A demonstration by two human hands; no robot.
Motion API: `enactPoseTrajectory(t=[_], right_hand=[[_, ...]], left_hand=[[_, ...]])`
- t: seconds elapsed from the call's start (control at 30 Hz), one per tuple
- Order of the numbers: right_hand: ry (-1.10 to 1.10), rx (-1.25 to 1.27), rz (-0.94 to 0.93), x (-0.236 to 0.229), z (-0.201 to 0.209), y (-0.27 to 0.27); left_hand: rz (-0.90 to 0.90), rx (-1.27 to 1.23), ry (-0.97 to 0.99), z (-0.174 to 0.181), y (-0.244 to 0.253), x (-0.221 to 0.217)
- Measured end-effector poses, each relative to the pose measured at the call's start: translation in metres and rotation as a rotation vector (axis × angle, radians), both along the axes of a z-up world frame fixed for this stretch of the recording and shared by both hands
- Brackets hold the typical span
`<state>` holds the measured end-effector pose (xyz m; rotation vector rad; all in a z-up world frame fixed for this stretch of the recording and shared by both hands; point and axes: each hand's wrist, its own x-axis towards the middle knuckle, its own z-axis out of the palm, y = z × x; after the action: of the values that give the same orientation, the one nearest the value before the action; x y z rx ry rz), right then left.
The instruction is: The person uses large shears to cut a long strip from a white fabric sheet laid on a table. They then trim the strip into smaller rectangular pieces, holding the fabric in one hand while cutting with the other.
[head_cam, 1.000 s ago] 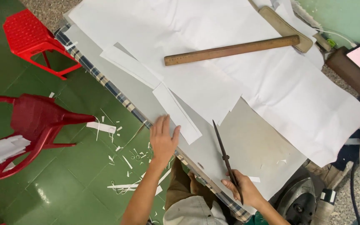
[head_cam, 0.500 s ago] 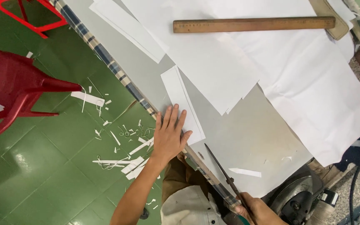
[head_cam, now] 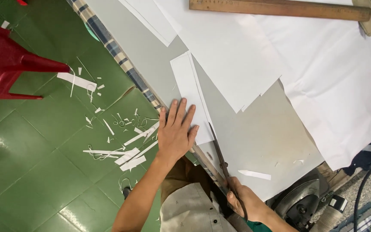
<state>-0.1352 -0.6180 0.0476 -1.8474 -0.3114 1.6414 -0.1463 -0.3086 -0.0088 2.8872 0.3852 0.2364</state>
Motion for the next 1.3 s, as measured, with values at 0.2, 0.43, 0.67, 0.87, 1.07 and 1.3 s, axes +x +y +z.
enactPoseTrajectory(t=[0.2,0.43,0.67,0.87,1.07,1.3], right_hand=[[-0.062,0.011,0.048,0.001,-0.002,0.009],[-0.043,0.000,0.028,0.002,0.001,0.015],[-0.089,0.024,0.051,0.000,-0.003,0.012],[-0.100,0.004,0.047,-0.001,-0.003,0.015],[-0.143,0.022,0.059,-0.001,-0.004,0.012],[-0.150,0.001,0.067,0.001,0.000,0.016]], left_hand=[[-0.011,-0.015,0.010,-0.004,0.000,0.000],[-0.004,-0.030,0.028,-0.005,-0.001,0.000],[-0.008,-0.031,0.046,-0.005,-0.001,0.000],[-0.007,-0.025,0.044,-0.005,-0.001,0.001],[-0.008,-0.022,0.034,-0.003,0.000,0.001],[-0.006,-0.041,0.044,-0.002,0.000,0.001]])
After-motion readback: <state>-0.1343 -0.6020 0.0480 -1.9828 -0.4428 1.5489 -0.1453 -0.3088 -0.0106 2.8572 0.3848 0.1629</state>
